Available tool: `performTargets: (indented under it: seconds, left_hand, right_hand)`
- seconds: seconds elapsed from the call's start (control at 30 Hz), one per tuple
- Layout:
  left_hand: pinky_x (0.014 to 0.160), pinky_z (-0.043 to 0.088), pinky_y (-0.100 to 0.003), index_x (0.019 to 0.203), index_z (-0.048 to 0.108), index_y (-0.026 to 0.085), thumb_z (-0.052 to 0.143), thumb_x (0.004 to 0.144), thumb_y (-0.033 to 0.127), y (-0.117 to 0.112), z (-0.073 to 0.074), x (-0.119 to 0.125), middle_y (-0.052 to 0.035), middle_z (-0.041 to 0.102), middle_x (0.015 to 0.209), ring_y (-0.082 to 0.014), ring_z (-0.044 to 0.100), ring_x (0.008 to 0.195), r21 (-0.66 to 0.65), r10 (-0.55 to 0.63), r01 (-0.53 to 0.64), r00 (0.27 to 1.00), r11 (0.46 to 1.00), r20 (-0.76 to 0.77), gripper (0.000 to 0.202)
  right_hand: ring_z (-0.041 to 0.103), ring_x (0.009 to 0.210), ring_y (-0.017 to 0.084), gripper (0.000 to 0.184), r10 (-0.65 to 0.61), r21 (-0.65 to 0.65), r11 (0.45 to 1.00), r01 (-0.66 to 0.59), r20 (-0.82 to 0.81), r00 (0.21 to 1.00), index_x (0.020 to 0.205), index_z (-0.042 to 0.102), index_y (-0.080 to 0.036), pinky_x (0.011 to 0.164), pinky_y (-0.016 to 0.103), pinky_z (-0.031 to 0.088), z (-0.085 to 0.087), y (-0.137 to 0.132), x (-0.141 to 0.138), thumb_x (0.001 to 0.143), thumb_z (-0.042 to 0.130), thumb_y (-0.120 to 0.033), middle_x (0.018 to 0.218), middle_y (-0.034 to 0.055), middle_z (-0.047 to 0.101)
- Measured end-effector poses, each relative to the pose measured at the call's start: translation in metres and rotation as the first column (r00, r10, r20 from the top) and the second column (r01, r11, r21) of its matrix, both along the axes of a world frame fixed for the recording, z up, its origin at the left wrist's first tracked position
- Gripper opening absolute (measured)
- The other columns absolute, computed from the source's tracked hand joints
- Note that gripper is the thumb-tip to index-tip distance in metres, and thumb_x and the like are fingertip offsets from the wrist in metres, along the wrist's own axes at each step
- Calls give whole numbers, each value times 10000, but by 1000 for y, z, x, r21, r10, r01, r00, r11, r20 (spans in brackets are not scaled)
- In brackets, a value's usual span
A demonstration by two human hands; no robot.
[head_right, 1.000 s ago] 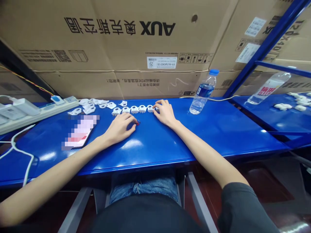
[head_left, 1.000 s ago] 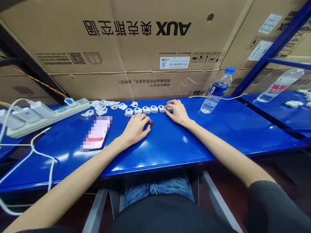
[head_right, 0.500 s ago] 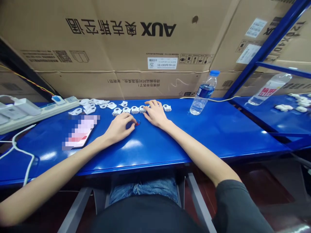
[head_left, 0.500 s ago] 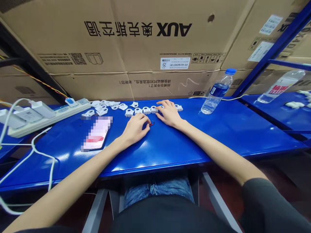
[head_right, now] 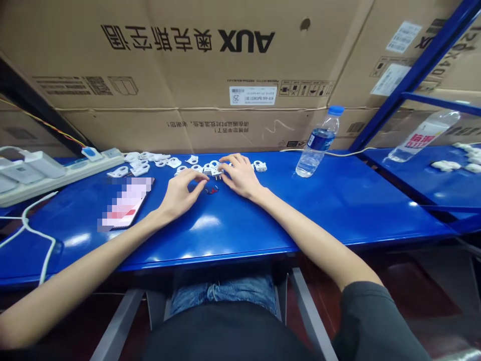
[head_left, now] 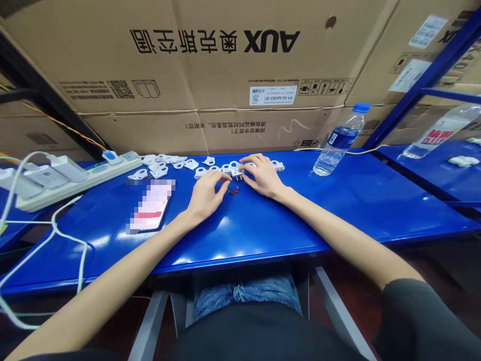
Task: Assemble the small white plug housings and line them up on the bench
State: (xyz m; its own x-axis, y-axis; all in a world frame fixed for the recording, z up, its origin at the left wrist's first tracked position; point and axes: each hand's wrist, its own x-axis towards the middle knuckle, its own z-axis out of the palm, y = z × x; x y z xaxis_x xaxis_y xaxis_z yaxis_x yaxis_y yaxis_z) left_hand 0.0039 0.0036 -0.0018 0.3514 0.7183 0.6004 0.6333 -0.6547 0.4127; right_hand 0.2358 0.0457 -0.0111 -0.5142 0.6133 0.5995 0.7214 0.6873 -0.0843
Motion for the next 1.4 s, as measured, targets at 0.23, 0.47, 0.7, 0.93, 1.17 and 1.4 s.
performTargets:
  seconds: [0.23, 0.47, 0.7, 0.93, 1.17, 1.4]
  left_hand:
    - [886, 551, -390, 975, 718, 209, 627, 974, 260, 0, 3, 1, -43, 772, 973, -217, 700, 913, 66, 26, -37, 987, 997, 159, 104]
    - [892, 547, -390, 969, 707, 217, 631, 980, 250, -2, 6, 2, -31, 758, 959, -212, 689, 898, 75, 34, -48, 984, 996, 173, 83]
    - [886, 541, -396, 964, 714, 206, 626, 984, 251, -1, 6, 2, -49, 750, 953, -214, 680, 886, 92, 15, -32, 984, 995, 178, 101]
    - [876, 550, -397, 955, 718, 206, 627, 968, 302, -2, 8, 4, -55, 767, 964, -215, 687, 878, 23, 34, -40, 976, 999, 216, 133]
    - [895, 580, -366, 952, 716, 216, 646, 949, 356, -2, 10, 4, -37, 778, 966, -204, 713, 891, -140, 103, -64, 949, 988, 298, 156]
    - [880, 592, -369, 941, 689, 214, 660, 932, 356, -4, 11, 5, -36, 775, 940, -204, 715, 876, -127, 83, -47, 951, 991, 296, 146]
  right_hand:
    - [573, 1232, 285, 210, 62, 118, 991, -59, -20, 998, 1135, 735, -209, 1074, 484, 455, 12, -23, -5, 1047, 563, -290, 1362, 103, 691]
    - [580, 1250, 281, 180, 67, 139, 988, -60, -48, 997, 1117, 734, -241, 1065, 493, 463, 15, -30, -9, 1046, 573, -278, 1352, 85, 698]
    - [585, 1210, 271, 190, 101, 173, 981, -90, -57, 993, 1131, 736, -229, 1055, 479, 466, 13, -30, -9, 1046, 575, -284, 1331, 91, 705]
    - [596, 1214, 280, 188, 88, 156, 985, -76, -71, 994, 1132, 746, -237, 1054, 500, 472, 13, -30, -10, 1035, 587, -261, 1327, 95, 713]
    - [618, 1212, 274, 188, 96, 179, 981, -81, -77, 992, 1130, 747, -265, 1044, 504, 495, 12, -32, -12, 1036, 584, -259, 1301, 66, 733]
    - [604, 1230, 280, 202, 89, 135, 988, -77, -86, 992, 1136, 750, -266, 1070, 504, 470, 14, -35, -12, 1040, 571, -261, 1312, 78, 725]
